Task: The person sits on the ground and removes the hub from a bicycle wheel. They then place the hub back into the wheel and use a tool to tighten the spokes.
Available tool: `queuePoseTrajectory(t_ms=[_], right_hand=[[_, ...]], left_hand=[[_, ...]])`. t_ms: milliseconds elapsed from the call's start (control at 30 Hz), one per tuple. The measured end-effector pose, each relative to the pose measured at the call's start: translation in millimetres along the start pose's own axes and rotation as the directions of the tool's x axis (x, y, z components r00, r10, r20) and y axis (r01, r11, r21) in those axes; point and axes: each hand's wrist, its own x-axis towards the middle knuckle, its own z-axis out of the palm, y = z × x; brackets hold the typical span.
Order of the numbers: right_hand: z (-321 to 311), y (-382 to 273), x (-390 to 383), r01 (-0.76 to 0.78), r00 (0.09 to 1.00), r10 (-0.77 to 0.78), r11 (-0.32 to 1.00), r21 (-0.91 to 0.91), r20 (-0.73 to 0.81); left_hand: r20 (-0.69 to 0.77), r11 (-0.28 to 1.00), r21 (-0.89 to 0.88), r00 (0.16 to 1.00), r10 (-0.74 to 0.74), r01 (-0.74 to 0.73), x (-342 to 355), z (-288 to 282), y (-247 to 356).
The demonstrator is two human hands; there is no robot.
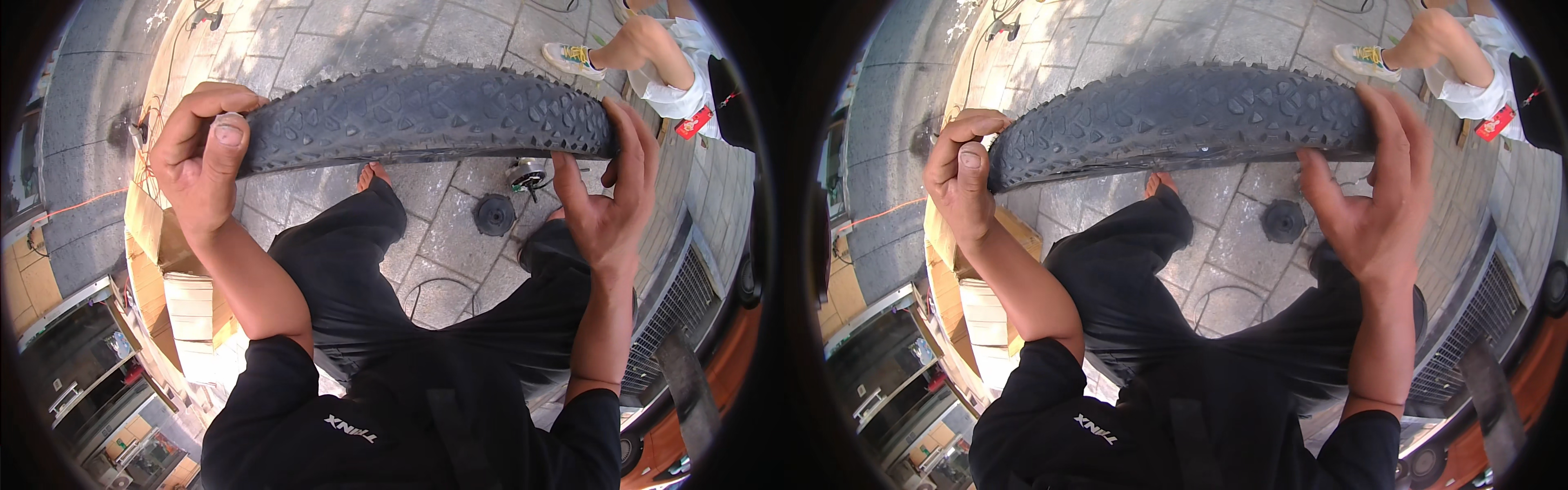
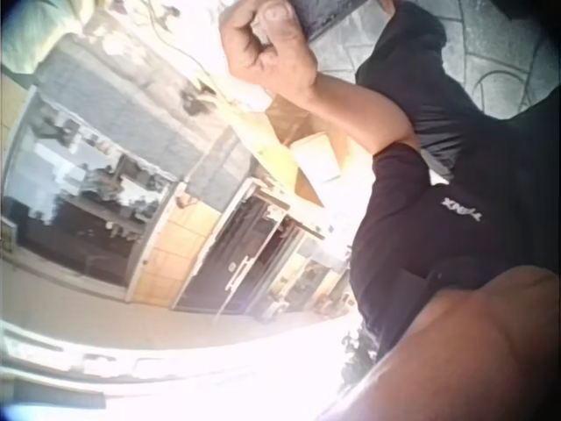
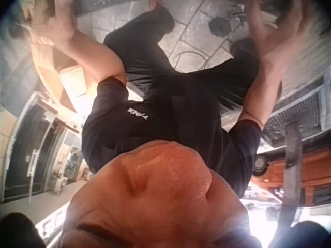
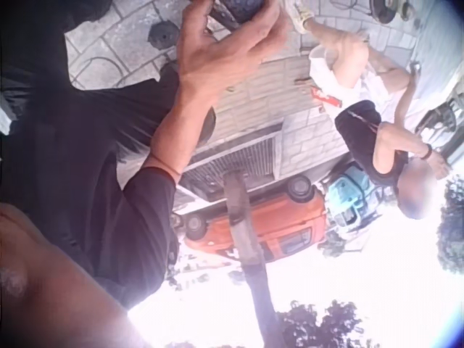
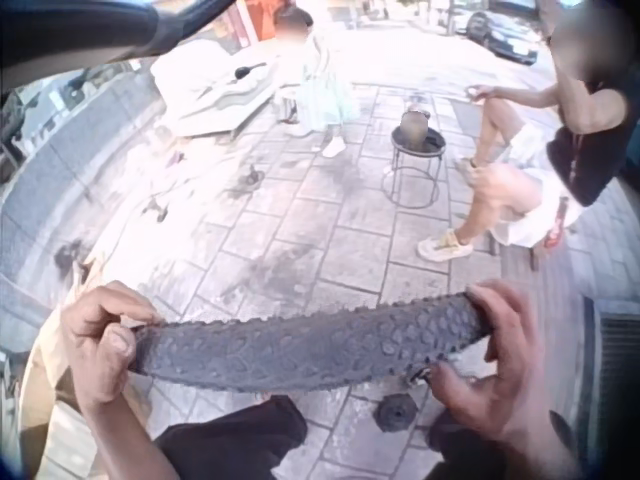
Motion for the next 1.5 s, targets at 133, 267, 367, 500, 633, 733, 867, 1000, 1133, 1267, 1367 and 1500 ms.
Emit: queuePoseTrajectory(t_ms=[133, 267, 367, 500, 633, 733, 867, 1000, 1133, 1267, 1367, 1500], right_hand=[[1.5, -5.1, -0.6, -0.018, 1.0, 0.018, 1.0, 0.011, 0.002], [1.4, -5.9, 0.8, -0.018, 1.0, 0.018, 1.0, -0.006, -0.001], [2.2, -5.2, 1.0, -0.027, 1.0, 0.027, 1.0, 0.003, -0.003], [3.2, 0.5, -0.1, -0.016, 1.0, 0.016, 1.0, -0.019, -0.006], [7.7, 7.5, 4.6, -0.077, 0.997, 0.077, 0.997, 0.004, -0.021], [11.6, 9.4, 11.4, -0.153, 0.987, 0.154, 0.988, 0.032, -0.048], [9.2, 14.0, 12.7, -0.207, 0.978, 0.207, 0.978, 0.023, 0.026], [3.6, 14.6, 9.5, -0.308, 0.945, 0.294, 0.947, 0.088, 0.145], [-4.5, 28.9, -3.9, -0.34, 0.919, 0.32, 0.939, 0.052, 0.233], [-8.3, 49.5, -21.6, -0.267, 0.902, 0.281, 0.96, -0.088, 0.328], [-21.4, 46.0, -30.2, -0.211, 0.804, 0.321, 0.941, -0.265, 0.501], [-24.5, 41.0, -41.5, -0.133, 0.72, 0.291, 0.949, -0.287, 0.629]], left_hand=[[0.028, 0.998, 0.031, 0.998, -0.057, 0.056, -0.8, 2.9, 2.3], [0.043, 0.998, 0.03, 0.998, -0.048, 0.046, 0.4, 3.7, 2.0], [0.048, 0.997, 0.016, 0.996, -0.07, 0.07, 1.0, 5.6, 3.5], [-0.002, 0.995, 0.035, 0.996, -0.092, 0.092, 3.0, 12.2, 4.9], [-0.148, 0.984, -0.007, 0.973, -0.175, 0.176, 11.4, 23.2, -3.3], [-0.224, 0.977, 0.008, 0.952, -0.206, 0.214, 23.0, 26.3, -13.7], [-0.334, 0.956, 0.111, 0.916, -0.222, 0.272, 40.2, 27.8, -21.8], [-0.432, 0.908, 0.23, 0.873, -0.228, 0.351, 55.6, 24.6, -39.5], [-0.482, 0.882, 0.297, 0.855, -0.193, 0.367, 66.6, 22.8, -55.1], [-0.535, 0.794, 0.402, 0.82, -0.201, 0.457, 75.4, 23.3, -48.0], [-0.541, 0.747, 0.443, 0.812, -0.219, 0.496, 80.7, 27.2, -50.3], [-0.57, 0.692, 0.507, 0.803, -0.178, 0.513, 87.5, 32.2, -48.5]])
